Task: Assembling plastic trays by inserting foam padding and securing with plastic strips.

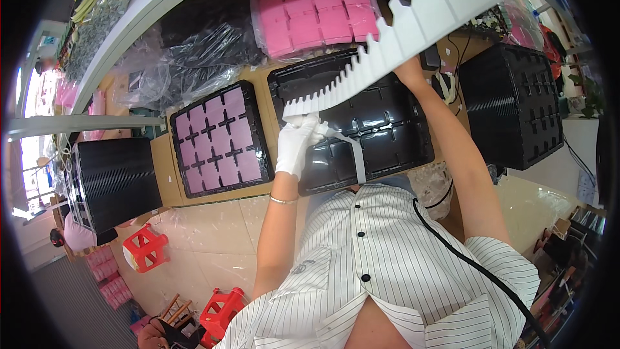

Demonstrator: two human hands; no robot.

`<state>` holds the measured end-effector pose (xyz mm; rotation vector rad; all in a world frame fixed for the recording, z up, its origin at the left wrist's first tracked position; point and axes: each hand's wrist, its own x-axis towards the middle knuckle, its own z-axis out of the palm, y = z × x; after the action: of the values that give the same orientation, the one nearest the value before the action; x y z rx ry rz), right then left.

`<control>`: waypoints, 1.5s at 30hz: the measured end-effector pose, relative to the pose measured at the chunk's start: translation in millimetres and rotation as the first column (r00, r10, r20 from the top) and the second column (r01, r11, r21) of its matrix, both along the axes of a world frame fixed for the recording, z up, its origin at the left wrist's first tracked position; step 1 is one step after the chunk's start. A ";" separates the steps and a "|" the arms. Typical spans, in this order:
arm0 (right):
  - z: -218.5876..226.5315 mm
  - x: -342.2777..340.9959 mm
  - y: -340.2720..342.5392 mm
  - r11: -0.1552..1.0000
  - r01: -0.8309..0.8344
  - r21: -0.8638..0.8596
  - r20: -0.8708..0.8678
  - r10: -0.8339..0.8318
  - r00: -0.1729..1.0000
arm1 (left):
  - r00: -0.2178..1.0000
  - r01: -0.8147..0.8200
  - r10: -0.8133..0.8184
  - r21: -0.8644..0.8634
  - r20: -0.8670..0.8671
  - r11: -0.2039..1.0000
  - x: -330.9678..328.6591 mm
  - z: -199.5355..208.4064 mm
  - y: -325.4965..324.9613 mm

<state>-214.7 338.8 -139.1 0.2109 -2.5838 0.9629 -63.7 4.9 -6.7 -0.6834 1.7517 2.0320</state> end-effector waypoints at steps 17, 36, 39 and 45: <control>-1.3 0.2 -2.3 0.994 0.028 0.108 -0.054 -0.022 0.998 | 1.000 -0.013 0.014 0.028 -0.027 1.000 4.2 -9.5 2.1; 93.7 153.1 -87.5 0.221 0.349 -0.911 0.386 0.759 0.525 | 0.995 0.017 -0.007 -0.097 0.097 0.995 47.4 17.2 -13.4; 93.5 171.7 -118.6 0.234 0.437 -0.868 0.415 0.827 0.381 | 0.996 0.017 -0.008 -0.102 0.086 0.995 65.7 16.8 -13.0; 91.8 202.6 -176.4 0.550 0.136 -0.824 0.564 0.773 0.291 | 0.994 -0.053 0.057 -0.046 0.094 0.998 92.7 8.4 -23.9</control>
<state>-12.1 162.4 -47.4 -0.0053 -2.5495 3.1009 29.0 -19.0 1.7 -0.8369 1.7449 1.9676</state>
